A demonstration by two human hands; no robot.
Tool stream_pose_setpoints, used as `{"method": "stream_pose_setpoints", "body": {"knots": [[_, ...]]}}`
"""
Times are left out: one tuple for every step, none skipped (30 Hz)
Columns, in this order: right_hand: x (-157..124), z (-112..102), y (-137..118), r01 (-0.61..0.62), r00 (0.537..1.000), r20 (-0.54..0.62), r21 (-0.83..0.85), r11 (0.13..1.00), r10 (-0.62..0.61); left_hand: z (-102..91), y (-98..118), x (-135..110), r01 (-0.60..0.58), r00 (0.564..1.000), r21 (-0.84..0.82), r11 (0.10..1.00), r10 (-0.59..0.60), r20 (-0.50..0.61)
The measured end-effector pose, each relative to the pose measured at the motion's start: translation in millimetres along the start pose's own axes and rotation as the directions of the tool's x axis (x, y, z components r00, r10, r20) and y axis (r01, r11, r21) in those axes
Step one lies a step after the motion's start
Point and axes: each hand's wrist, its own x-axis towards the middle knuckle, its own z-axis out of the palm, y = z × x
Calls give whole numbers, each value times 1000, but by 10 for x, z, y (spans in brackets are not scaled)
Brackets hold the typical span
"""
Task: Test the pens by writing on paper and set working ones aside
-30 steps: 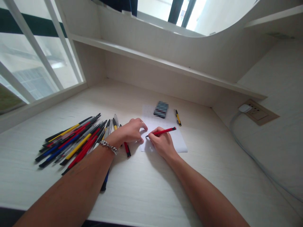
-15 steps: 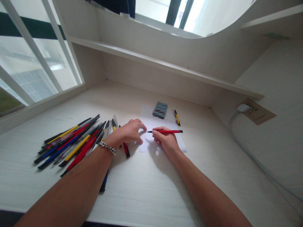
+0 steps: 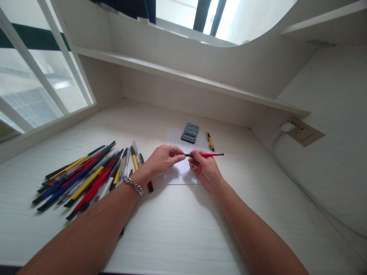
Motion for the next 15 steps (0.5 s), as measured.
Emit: {"method": "stream_pose_setpoints", "body": {"knots": [[1,-8,-15,-10,1000,1,-5,1000,10,0,7,0,-1,1000,7,1000,1,-21],[3,-18,-40,-19,1000,-5,-4,1000,19,-3,11,1,5,999,18,1000,-5,-43],[6,-32,-73,-28,999,-19,6,1000,28,-8,11,3,18,998,28,999,-17,-66],[11,-51,-112,-35,998,-44,25,999,36,-13,6,7,36,996,33,999,-33,-89],[18,-75,-153,-33,996,-77,51,998,37,-17,-2,12,54,993,31,998,-50,-110],[29,-105,-191,-23,993,-118,77,997,32,-17,-11,16,69,989,22,997,-65,-129],[42,-138,-223,-6,987,-161,99,995,22,-15,-21,20,78,987,9,997,-76,-144],[59,-173,-244,15,979,-203,106,994,6,-8,-30,22,81,984,-4,997,-81,-156],[77,-207,-253,36,971,-239,96,995,-12,1,-35,23,80,983,-15,997,-82,-165],[96,-237,-250,53,964,-265,71,996,-32,13,-36,22,79,982,-21,997,-81,-168],[114,-260,-235,65,958,-281,34,997,-53,26,-34,19,78,982,-22,997,-80,-170],[130,-276,-213,75,954,-289,-9,997,-75,39,-30,16,77,982,-18,997,-79,-172],[142,-283,-187,84,952,-292,-50,995,-95,51,-24,12,77,981,-10,997,-78,-177],[150,-284,-161,91,951,-289,-85,992,-112,62,-19,8,78,980,-4,997,-77,-183],[153,-279,-138,92,951,-284,-114,989,-121,71,-16,5,77,979,-2,997,-76,-189]]}}
